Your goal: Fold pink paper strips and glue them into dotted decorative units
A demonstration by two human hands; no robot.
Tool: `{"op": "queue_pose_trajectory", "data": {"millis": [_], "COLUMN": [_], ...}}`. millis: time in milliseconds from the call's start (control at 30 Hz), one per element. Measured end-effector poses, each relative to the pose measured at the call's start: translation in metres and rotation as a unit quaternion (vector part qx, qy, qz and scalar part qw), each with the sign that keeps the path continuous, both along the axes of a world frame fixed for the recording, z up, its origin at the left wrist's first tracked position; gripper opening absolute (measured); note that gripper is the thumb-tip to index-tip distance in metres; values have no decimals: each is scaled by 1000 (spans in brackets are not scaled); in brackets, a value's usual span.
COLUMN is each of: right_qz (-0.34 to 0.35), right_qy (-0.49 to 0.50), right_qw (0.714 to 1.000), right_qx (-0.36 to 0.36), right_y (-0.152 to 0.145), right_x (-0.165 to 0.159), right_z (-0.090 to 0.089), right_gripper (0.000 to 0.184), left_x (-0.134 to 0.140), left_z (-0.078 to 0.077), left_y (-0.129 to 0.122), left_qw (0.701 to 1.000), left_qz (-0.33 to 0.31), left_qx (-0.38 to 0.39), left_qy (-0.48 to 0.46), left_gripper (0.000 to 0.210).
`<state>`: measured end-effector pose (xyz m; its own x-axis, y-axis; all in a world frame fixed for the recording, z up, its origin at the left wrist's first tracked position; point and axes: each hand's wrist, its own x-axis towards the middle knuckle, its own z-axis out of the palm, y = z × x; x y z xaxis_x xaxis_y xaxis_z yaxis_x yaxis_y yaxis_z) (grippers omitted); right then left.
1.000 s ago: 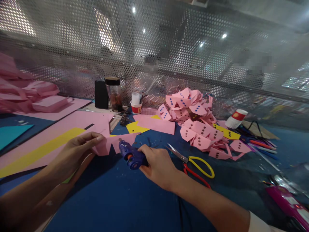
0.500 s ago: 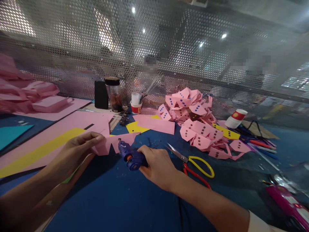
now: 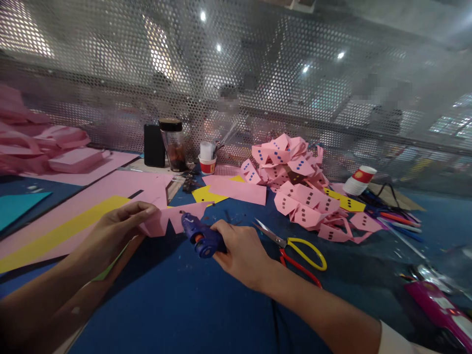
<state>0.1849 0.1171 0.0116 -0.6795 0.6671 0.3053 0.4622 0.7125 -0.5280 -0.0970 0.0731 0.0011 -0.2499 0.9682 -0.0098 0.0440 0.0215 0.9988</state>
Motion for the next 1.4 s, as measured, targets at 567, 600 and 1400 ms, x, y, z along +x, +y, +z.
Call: {"op": "queue_pose_trajectory", "data": {"millis": [567,600,1400], "right_qz": [2,3,-11], "right_qy": [-2,-3,-24], "right_qw": [1000,1000,1000], "right_qx": [-11,-12,-3], "right_y": [-1,-1,-2], "right_x": [-1,-1,-2], "right_z": [-1,-2,-8], "right_gripper": [19,20,16], "left_x": [-1,-1,0], "left_z": [-2,-2,0], "left_y": [2,2,1], "left_qw": [1000,1000,1000], "left_qz": [5,9,8], "left_qx": [11,12,7], "left_qy": [-8,-10,-9], "left_gripper": [24,24,26]}}
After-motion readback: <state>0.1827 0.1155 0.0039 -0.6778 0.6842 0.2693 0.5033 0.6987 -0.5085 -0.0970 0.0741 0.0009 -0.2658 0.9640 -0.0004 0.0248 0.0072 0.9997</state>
